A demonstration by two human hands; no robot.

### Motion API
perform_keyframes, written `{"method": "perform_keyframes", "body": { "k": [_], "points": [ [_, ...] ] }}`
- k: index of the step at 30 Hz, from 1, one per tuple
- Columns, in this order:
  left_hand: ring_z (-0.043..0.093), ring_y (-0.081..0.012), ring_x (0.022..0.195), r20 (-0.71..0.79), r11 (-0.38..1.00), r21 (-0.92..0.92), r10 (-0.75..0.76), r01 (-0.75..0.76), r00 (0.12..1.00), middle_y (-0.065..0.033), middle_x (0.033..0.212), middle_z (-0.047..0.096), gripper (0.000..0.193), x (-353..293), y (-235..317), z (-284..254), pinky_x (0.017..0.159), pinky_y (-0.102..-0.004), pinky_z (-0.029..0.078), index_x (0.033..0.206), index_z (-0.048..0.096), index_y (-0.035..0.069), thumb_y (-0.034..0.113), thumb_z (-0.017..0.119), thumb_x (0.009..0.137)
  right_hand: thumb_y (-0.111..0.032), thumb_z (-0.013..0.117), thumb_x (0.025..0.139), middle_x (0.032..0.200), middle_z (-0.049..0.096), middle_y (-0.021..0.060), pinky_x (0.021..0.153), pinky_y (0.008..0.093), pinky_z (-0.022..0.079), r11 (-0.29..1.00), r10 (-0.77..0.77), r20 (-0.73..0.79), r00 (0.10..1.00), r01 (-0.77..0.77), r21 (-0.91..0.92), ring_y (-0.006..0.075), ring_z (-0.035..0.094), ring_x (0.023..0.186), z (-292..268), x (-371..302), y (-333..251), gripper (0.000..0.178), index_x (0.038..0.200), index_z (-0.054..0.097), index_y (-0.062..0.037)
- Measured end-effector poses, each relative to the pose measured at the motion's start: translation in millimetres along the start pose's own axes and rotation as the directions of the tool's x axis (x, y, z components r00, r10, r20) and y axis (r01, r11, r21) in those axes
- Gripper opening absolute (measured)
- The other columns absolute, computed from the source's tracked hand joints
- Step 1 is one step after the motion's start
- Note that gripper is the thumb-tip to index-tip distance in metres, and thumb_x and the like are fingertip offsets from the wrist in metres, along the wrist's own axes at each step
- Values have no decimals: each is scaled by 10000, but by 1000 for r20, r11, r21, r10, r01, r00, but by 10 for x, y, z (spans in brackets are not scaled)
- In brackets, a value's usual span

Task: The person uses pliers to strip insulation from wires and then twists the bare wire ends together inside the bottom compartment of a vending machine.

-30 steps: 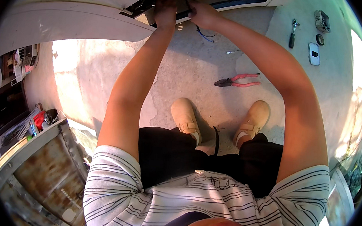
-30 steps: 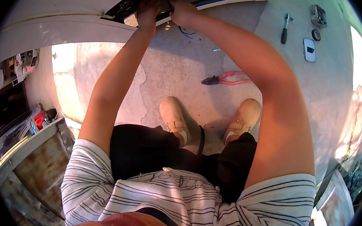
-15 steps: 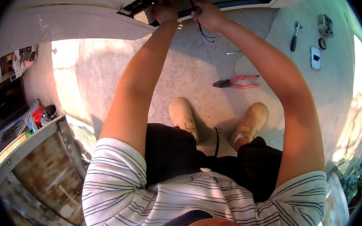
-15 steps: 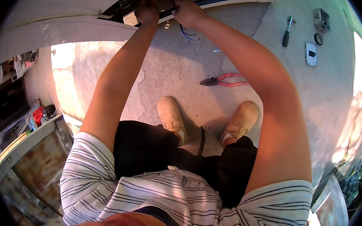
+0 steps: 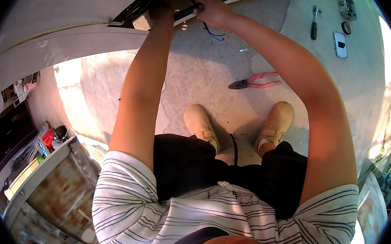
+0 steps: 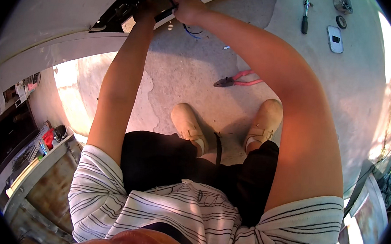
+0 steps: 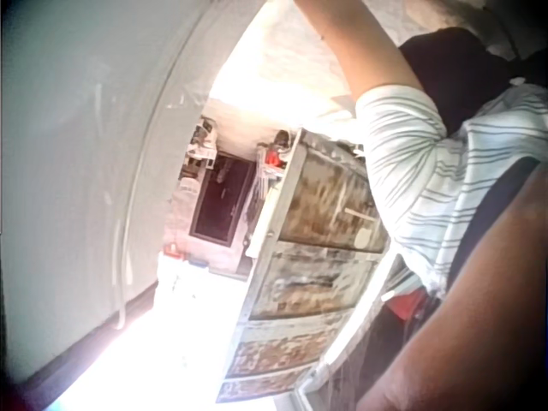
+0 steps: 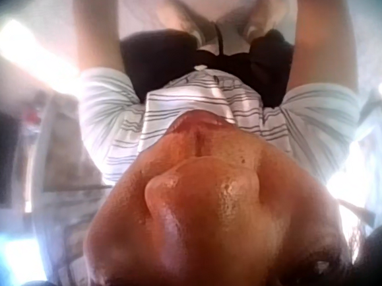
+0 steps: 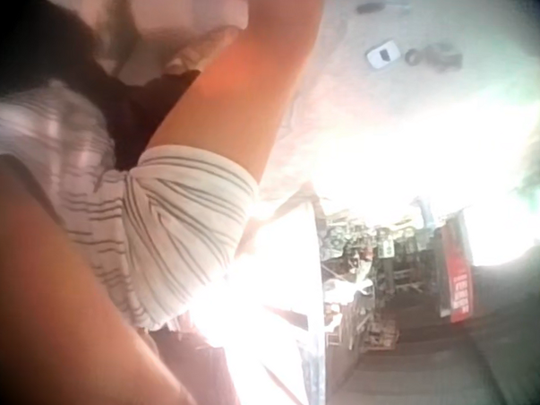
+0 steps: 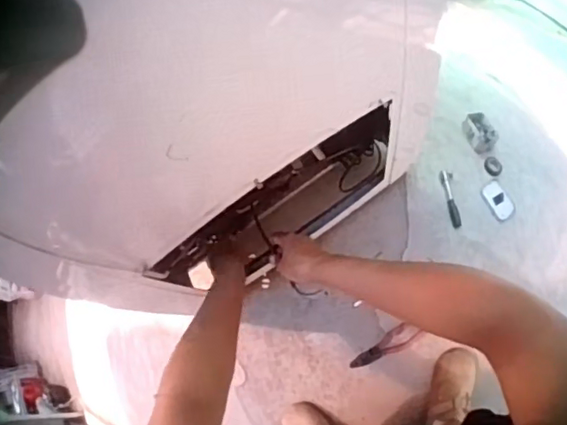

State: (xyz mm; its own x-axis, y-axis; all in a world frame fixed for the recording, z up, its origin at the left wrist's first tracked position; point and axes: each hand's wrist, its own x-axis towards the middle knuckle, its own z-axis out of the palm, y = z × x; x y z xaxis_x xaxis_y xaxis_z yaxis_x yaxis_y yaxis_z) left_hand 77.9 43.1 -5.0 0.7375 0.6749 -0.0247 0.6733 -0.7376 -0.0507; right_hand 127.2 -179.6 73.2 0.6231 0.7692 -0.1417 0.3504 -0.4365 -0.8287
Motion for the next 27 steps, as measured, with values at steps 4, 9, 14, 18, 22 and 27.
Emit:
{"method": "perform_keyframes", "body": {
  "k": [4,9,14,18,22,27],
  "points": [
    [669,-292,1055,77,902,347,244,-255,967,-150,1147,683,375,154,-5,122,898,-447,535,1087,687,94,378,472,969,-195,640,897,815,697,84,746,354,508,1000,5,2,1000,-4,-20,219,675,783,-5,-10,46,346,1223,634,-80],
    [670,-285,1015,85,934,282,203,-219,975,-136,1104,685,344,344,135,71,881,-444,539,1054,678,98,363,484,951,-216,642,888,839,705,94,754,355,512,999,17,-2,1000,-17,31,231,679,797,35,26,41,346,1205,644,-76],
    [671,-278,975,38,840,-508,-196,188,980,-122,1060,687,313,250,248,179,864,-440,543,1022,670,102,348,497,934,-236,634,890,869,712,107,757,358,518,999,9,12,1000,-10,34,247,683,799,11,-10,12,356,1203,634,-66],
    [672,-272,943,343,-275,-926,-336,257,877,-111,1025,689,289,315,251,215,851,-437,546,996,663,105,335,507,919,-213,628,898,866,716,94,754,349,523,1000,8,0,1000,-8,13,224,692,797,3,-31,-7,335,1192,634,-54],
    [673,-267,911,491,-629,-732,-221,261,843,-100,990,691,264,435,294,223,837,-435,549,969,656,107,323,517,905,-180,617,911,862,715,82,759,326,527,995,32,10,999,-33,90,183,697,808,-1,-12,81,322,1203,625,-44],
    [675,-260,872,500,-731,-639,-160,238,851,-86,946,693,234,455,132,173,821,-431,553,937,647,111,308,530,887,-160,598,927,882,712,81,771,317,529,995,44,40,998,-47,87,172,703,827,-17,-33,75,311,1213,616,-39]
  ]
}}
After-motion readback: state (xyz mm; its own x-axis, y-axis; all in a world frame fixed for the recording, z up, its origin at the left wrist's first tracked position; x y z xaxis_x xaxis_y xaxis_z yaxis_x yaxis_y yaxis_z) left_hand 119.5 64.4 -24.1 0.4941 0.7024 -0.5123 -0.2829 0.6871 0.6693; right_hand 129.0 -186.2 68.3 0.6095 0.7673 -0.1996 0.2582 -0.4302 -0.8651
